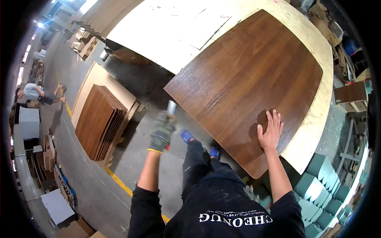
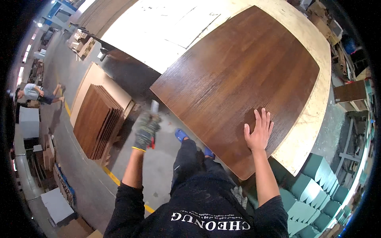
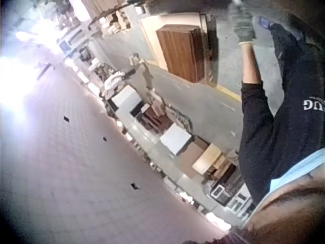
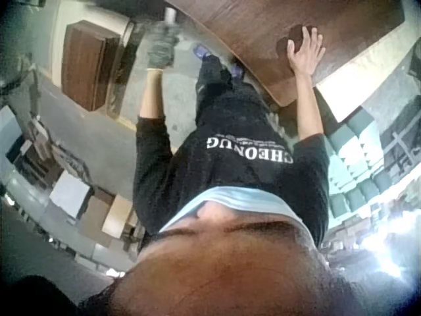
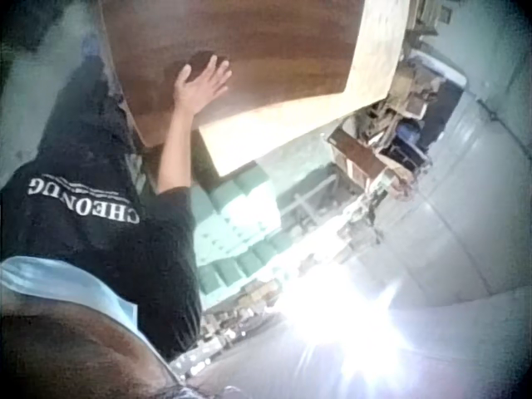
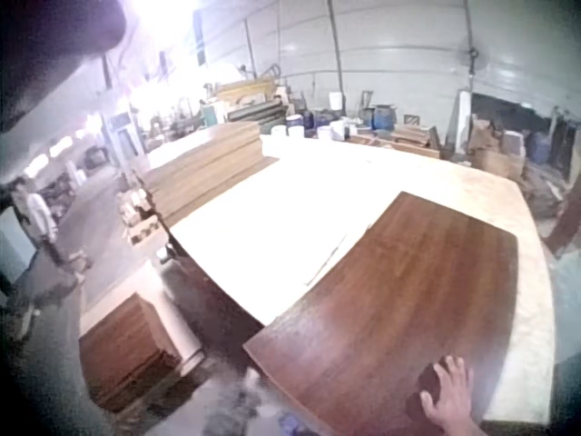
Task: The person moves a wooden panel from a stack to a workbench, trims the edges with a handheld tool, and then places it onto a separate stack on the floor.
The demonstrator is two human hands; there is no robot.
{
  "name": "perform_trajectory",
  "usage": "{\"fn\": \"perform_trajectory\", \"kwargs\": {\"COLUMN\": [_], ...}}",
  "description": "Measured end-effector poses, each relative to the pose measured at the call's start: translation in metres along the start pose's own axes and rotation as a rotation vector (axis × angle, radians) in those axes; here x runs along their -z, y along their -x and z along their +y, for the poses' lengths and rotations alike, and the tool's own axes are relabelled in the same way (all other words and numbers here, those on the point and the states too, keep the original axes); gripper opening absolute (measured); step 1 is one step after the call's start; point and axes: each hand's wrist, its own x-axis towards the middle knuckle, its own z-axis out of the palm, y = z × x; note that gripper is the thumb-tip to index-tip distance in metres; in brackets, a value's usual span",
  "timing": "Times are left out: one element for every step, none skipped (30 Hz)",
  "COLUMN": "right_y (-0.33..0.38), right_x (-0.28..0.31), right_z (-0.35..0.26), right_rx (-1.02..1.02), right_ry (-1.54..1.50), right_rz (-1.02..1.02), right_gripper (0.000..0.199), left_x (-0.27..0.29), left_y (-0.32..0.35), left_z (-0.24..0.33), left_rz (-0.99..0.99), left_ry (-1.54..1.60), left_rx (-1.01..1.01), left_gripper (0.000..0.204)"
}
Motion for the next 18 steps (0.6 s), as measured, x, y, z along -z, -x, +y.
{"fn": "perform_trajectory", "kwargs": {"right_y": [-0.002,-0.002,-0.001,-0.001,-0.003,-0.003,-0.002,-0.002,-0.002,-0.001,0.0,-0.001,-0.001,-0.003,-0.003,-0.003,0.001,0.004], "right_x": [0.002,0.002,0.002,0.002,0.001,0.001,0.0,0.0,0.001,0.001,0.0,-0.001,-0.002,-0.002,-0.003,-0.003,-0.003,-0.001], "right_z": [-0.004,-0.003,-0.003,-0.004,-0.003,-0.002,0.0,0.001,0.0,0.0,0.004,0.001,-0.004,-0.01,-0.008,-0.007,0.002,0.003], "right_rx": [0.021,0.031,0.035,0.028,0.017,0.018,0.018,0.018,0.021,0.024,0.013,0.022,0.031,0.043,0.042,0.034,0.0,-0.01], "right_ry": [0.011,0.018,0.022,0.024,0.03,0.038,0.038,0.04,0.048,0.06,0.081,0.079,0.073,0.061,0.07,0.074,0.097,0.102], "right_rz": [0.012,0.021,0.016,0.008,0.003,0.002,0.002,0.001,-0.001,0.001,0.004,0.004,-0.005,-0.011,-0.007,-0.014,-0.023,-0.028], "right_gripper": [0.061,0.061,0.061,0.061,0.06,0.06,0.06,0.06,0.06,0.06,0.06,0.06,0.06,0.06,0.06,0.059,0.059,0.059], "left_x": [-0.016,-0.034,-0.048,-0.06,-0.066,-0.067,-0.066,-0.064,-0.05,-0.029,-0.014,0.019,0.059,0.098,0.104,0.101,0.078,0.066], "left_y": [0.014,0.027,0.036,0.042,0.042,0.037,0.029,0.019,-0.004,-0.035,-0.062,-0.091,-0.122,-0.145,-0.155,-0.153,-0.139,-0.122], "left_z": [0.012,0.032,0.045,0.056,0.059,0.054,0.044,0.03,0.003,-0.019,-0.003,-0.009,-0.022,-0.034,-0.027,-0.026,0.001,0.019], "left_rz": [0.047,0.089,0.09,-0.092,-0.277,-0.279,-0.297,-0.315,-0.224,-0.128,0.083,0.092,0.17,0.252,0.309,0.31,0.272,0.252], "left_ry": [-0.197,-0.402,-0.398,-0.581,-0.754,-0.746,-0.779,-0.81,-1.006,-1.199,-0.512,-0.514,-0.548,-0.58,-0.593,-0.586,-0.589,-0.608], "left_rx": [-0.33,-0.66,-0.654,-0.543,-0.43,-0.43,-0.447,-0.464,-0.592,-0.718,-0.961,-0.957,-0.762,-0.566,-0.377,-0.38,-0.404,-0.417], "left_gripper": [0.028,0.031,0.031,0.037,0.043,0.043,0.048,0.054,0.053,0.052,0.044,0.044,0.042,0.04,0.038,0.038,0.037,0.036]}}
